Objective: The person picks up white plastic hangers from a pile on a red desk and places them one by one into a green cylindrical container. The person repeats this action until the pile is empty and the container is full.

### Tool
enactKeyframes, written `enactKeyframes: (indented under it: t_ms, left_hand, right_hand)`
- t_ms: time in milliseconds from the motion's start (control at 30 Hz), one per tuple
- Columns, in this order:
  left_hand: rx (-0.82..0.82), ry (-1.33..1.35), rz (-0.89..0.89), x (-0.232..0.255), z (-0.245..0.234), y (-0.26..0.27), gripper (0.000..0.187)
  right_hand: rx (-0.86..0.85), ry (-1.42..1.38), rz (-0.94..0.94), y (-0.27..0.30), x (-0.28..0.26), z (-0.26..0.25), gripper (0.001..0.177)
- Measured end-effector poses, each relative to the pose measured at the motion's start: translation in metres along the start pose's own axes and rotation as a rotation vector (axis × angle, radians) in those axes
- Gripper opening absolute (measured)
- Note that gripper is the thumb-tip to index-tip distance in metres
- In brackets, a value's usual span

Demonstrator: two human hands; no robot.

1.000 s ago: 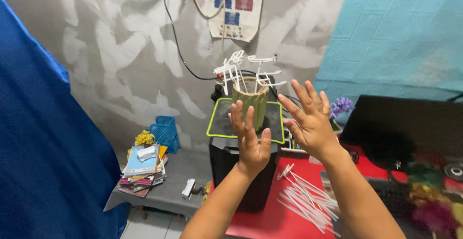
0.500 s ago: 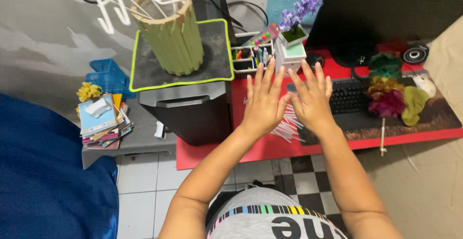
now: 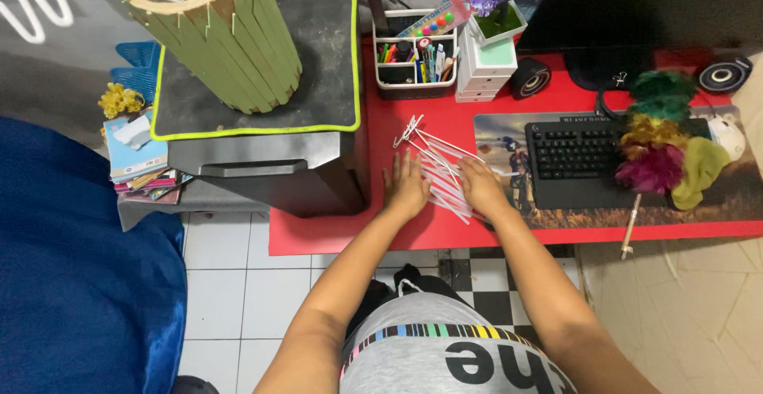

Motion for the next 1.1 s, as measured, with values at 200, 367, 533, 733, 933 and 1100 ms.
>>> enactKeyframes:
  t_ms: [200,367,533,733,933,1100]
  left_hand:
    - [-0.037,-0.005,-0.049,-0.025,0.017,-0.004,0.07]
    - [-0.074,0.029,-0.116,-0.026,0.023,-0.006,0.07]
    - [-0.08,0.034,-0.145,-0.023,0.022,-0.008,0.069]
    - [-0.111,0.04,-0.16,-0.024,0.024,-0.008,0.068]
    - [-0.113,0.03,-0.158,-0.022,0.022,-0.006,0.068]
    - [-0.05,0.038,-0.137,-0.033,0.033,-0.013,0.064]
  right_hand:
    - [0.058,-0.022,-0.024,-0.028,-0.001,0.018,0.037]
    - [0.038,-0.018,0.044,-0.049,0.011,0.025,0.035]
    - [0.053,-0.016,0.079,-0.063,0.021,0.034,0.024]
    - [0.064,-0.087,0.023,-0.065,-0.02,0.013,0.02]
    - [-0.017,-0.102,0.037,-0.072,-0.042,0.018,0.024]
    - [0.041,-0.141,0.028,-0.07,-0.038,0.023,0.015]
Point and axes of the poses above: each hand's wrist, its own y-axis away from the middle knuckle, its own z-axis out of the palm, x = y × z, the point moved 7 cm from there along -y, towards the middle knuckle, and after that the axes turned 3 degrees about y, right-handed, at the moved point
